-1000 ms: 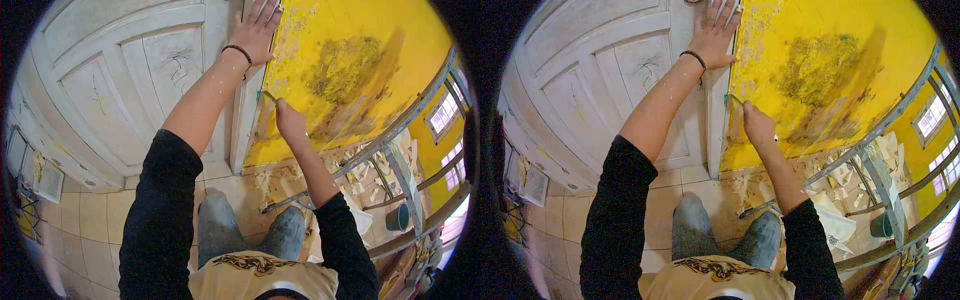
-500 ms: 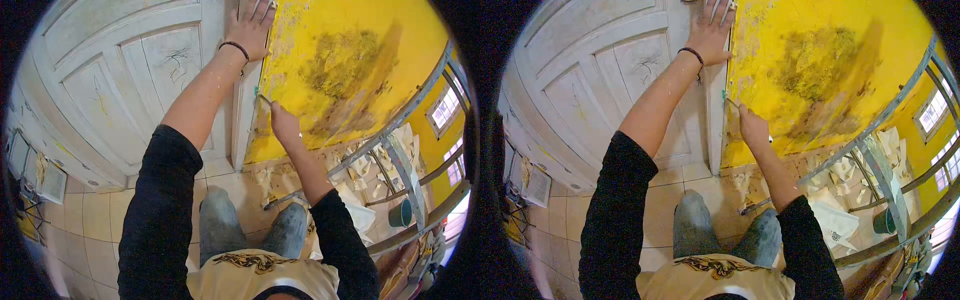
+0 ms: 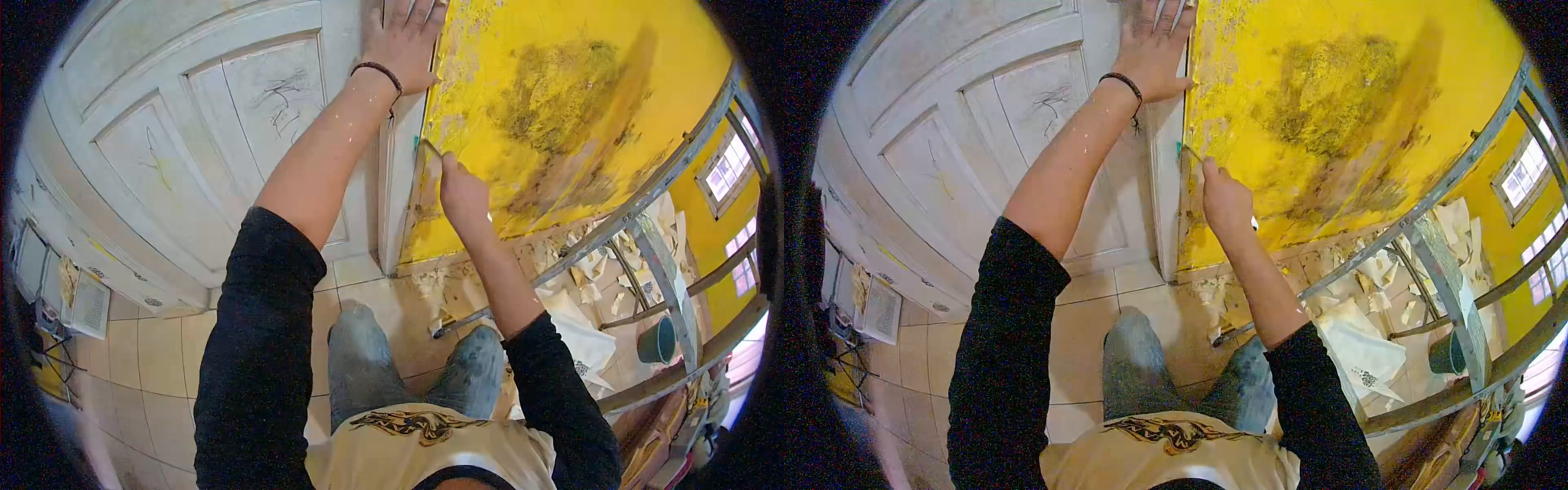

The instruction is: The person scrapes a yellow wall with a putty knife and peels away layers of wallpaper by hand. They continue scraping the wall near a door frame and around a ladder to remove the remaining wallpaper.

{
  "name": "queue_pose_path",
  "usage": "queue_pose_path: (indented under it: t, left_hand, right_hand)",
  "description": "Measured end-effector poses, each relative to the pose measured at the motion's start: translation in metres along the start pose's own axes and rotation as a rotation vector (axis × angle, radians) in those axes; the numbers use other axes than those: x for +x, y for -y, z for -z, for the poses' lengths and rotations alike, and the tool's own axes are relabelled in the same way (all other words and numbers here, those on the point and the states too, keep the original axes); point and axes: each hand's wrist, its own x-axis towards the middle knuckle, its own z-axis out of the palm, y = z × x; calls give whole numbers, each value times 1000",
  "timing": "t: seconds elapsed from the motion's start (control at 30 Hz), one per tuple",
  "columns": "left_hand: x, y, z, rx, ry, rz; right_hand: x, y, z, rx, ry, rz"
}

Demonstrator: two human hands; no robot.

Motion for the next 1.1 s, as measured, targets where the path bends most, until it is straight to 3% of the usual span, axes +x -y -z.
queue_pose_path:
  t: [0.07, 0.13, 0.17, 0.23, 0.3, 0.43, 0.53, 0.67, 0.77, 0.97, 1.03, 1.1]
  left_hand:
    - [2, 3, -22, -27, -47, -17]
    - [9, 8, -49, 158, -436, -55]
    - [12, 9, -46, 163, -441, -58]
    - [3, -2, 0, -19, 6, 21]
    - [4, 0, -8, -63, -45, 0]
    - [3, -1, -6, -21, -16, 17]
    - [4, 6, -47, 23, -388, -51]
    - [-37, -14, -66, -10, -395, -34]
    - [-86, -33, -117, -8, -473, -33]
    - [-175, -91, -200, -160, -248, 72]
    - [-184, -95, -202, -177, -179, 53]
    - [-187, -84, -200, -412, -109, 20]
  right_hand:
    - [-10, -4, -13, -10, 9, 2]
    - [-11, -2, -11, -15, 11, 8]
    - [-11, -1, -6, -1, 10, 7]
    - [-5, 3, 9, 9, 4, 6]
    - [4, 5, 21, 41, -106, 27]
    - [-1, 0, 5, 20, -119, 75]
    - [-27, -8, -23, -20, 17, 52]
    - [-56, -23, -50, 37, 78, 23]
    - [-64, -14, -8, 180, 10, -83]
    - [-57, -21, 16, 247, -2, -143]
    - [-53, -27, 9, 199, 3, -46]
    - [-48, -29, 5, 200, 31, -28]
